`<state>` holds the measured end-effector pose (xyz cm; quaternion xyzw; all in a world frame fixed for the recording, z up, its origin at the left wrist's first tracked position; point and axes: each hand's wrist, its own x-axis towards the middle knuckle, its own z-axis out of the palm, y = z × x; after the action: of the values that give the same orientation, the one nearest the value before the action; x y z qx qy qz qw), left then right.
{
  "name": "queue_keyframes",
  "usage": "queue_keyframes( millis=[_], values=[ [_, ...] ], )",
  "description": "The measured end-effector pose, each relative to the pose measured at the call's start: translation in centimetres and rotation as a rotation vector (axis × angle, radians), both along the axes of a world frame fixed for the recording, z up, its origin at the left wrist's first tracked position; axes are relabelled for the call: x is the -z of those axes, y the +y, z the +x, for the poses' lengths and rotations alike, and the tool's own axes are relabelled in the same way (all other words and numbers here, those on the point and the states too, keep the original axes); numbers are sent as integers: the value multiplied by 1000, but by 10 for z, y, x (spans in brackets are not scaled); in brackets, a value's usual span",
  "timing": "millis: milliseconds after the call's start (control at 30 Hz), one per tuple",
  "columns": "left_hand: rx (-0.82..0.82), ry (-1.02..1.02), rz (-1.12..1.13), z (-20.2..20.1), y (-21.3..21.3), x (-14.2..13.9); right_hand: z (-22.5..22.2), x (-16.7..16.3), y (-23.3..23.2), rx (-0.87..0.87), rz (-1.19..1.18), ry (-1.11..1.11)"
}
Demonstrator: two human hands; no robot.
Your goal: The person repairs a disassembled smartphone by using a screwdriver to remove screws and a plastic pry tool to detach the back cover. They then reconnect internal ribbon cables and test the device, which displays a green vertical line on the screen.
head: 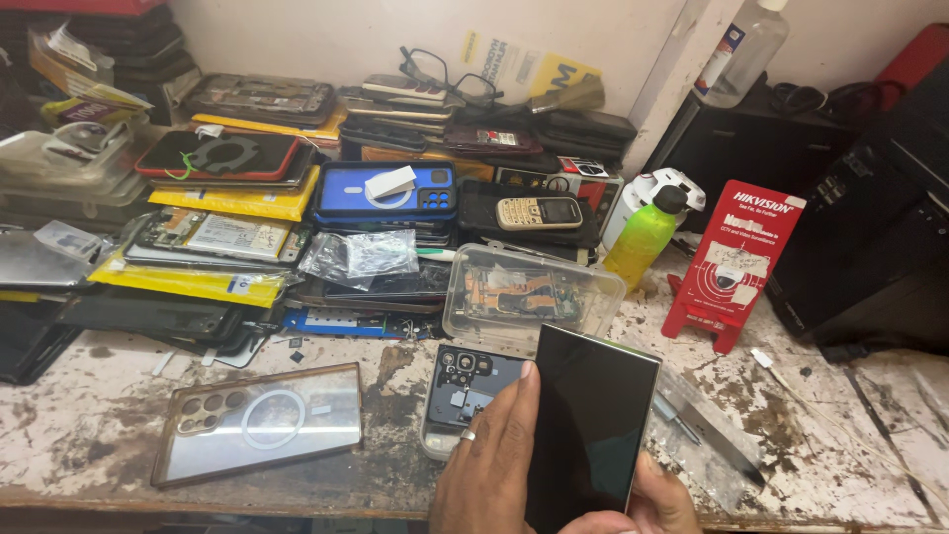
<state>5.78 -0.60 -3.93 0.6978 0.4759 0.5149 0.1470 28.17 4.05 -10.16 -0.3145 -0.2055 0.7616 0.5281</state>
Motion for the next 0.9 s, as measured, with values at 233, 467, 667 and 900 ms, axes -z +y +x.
queue_keyframes(
  millis=[233,467,667,900],
  values=[
    [18,-8,-14,0,2,4,3,6,0,10,-39,-67],
    [11,-33,-17,2,0,5,14,19,6,-27,-77,-78],
    [-4,-9,-29,3,-2,-1,15,19,7,-36,-76,-62],
    [-63,63,-65,-4,-3,-16,-9,-10,-3,28,-132,-67]
  ],
)
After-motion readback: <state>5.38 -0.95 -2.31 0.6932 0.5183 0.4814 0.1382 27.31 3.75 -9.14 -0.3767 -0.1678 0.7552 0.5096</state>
